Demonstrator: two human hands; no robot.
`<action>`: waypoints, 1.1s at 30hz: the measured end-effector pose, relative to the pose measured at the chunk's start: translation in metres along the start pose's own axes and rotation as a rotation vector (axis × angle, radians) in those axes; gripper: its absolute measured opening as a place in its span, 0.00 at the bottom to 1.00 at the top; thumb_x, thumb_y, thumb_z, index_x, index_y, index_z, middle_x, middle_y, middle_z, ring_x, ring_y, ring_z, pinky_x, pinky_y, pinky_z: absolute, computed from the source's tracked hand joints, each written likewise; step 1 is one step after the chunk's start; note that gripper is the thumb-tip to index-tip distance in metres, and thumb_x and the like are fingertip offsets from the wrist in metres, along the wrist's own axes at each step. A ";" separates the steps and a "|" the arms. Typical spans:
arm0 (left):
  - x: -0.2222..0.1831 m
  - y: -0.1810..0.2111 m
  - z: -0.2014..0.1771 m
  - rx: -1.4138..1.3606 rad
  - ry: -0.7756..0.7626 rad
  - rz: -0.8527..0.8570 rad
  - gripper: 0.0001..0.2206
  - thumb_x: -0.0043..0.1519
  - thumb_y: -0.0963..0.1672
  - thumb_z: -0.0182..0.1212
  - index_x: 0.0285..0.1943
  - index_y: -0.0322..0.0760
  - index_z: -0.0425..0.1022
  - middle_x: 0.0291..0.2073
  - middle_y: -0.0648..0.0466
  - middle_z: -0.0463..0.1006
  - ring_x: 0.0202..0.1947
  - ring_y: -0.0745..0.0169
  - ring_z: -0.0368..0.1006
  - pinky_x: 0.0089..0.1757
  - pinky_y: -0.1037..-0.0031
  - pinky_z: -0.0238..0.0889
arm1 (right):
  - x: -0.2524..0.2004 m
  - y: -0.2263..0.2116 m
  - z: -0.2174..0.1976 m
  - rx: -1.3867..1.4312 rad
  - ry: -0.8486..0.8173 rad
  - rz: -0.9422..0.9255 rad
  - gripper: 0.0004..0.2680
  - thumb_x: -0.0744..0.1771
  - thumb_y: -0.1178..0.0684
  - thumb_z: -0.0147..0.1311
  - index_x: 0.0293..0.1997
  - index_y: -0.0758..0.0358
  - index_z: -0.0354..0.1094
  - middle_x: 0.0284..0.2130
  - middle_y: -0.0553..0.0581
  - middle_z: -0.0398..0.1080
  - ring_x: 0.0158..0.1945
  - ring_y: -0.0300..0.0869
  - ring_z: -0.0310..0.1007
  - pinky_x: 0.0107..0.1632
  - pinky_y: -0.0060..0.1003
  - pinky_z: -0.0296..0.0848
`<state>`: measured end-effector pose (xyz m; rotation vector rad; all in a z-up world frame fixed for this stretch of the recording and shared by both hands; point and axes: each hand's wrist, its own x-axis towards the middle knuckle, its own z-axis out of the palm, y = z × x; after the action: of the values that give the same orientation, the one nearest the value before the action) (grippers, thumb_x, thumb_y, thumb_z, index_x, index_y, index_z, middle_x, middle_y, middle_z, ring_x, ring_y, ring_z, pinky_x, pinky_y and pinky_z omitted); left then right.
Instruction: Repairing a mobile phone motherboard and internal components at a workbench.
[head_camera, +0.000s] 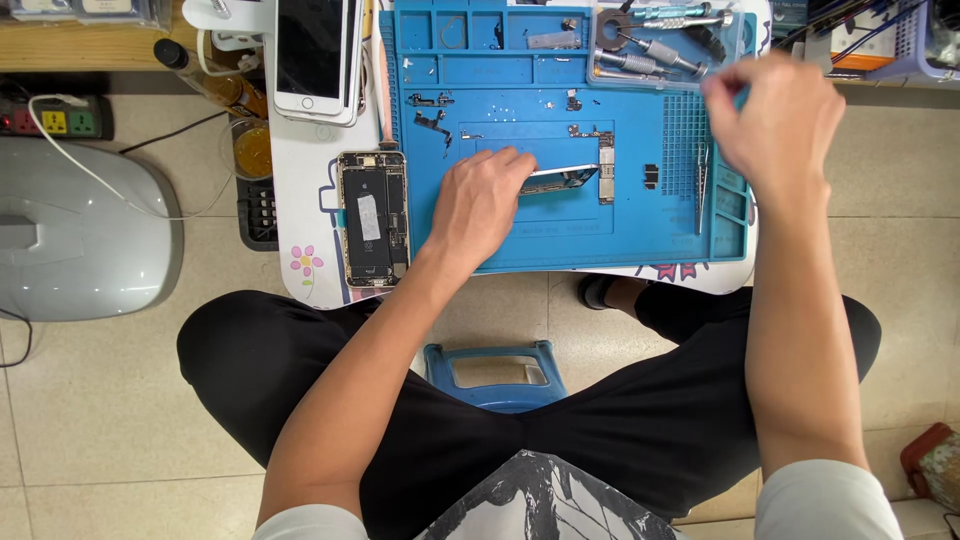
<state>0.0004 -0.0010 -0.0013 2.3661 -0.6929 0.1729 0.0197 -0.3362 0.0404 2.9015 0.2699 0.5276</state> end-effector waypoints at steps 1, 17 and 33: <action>0.000 0.000 0.000 0.000 -0.001 0.005 0.09 0.55 0.31 0.61 0.38 0.30 0.79 0.26 0.48 0.79 0.22 0.57 0.71 0.32 0.63 0.71 | -0.008 0.002 0.000 -0.002 0.002 0.004 0.03 0.71 0.51 0.67 0.43 0.54 0.86 0.32 0.51 0.79 0.23 0.37 0.66 0.29 0.32 0.65; -0.002 0.003 -0.004 0.030 -0.047 -0.004 0.11 0.51 0.37 0.73 0.40 0.34 0.79 0.31 0.51 0.80 0.26 0.58 0.74 0.35 0.65 0.72 | -0.019 -0.002 -0.034 0.603 -0.431 0.246 0.07 0.72 0.58 0.60 0.52 0.72 0.72 0.31 0.60 0.78 0.27 0.43 0.74 0.32 0.34 0.67; -0.004 0.005 -0.007 0.004 -0.032 -0.007 0.11 0.51 0.38 0.74 0.40 0.34 0.78 0.32 0.50 0.79 0.27 0.58 0.74 0.36 0.65 0.71 | 0.050 -0.067 0.023 1.277 0.188 0.016 0.02 0.75 0.68 0.57 0.52 0.79 0.76 0.34 0.63 0.73 0.31 0.40 0.64 0.35 0.32 0.64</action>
<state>-0.0049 0.0017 0.0055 2.3792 -0.7004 0.1341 0.0645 -0.2640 0.0220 4.0462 0.8845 0.8610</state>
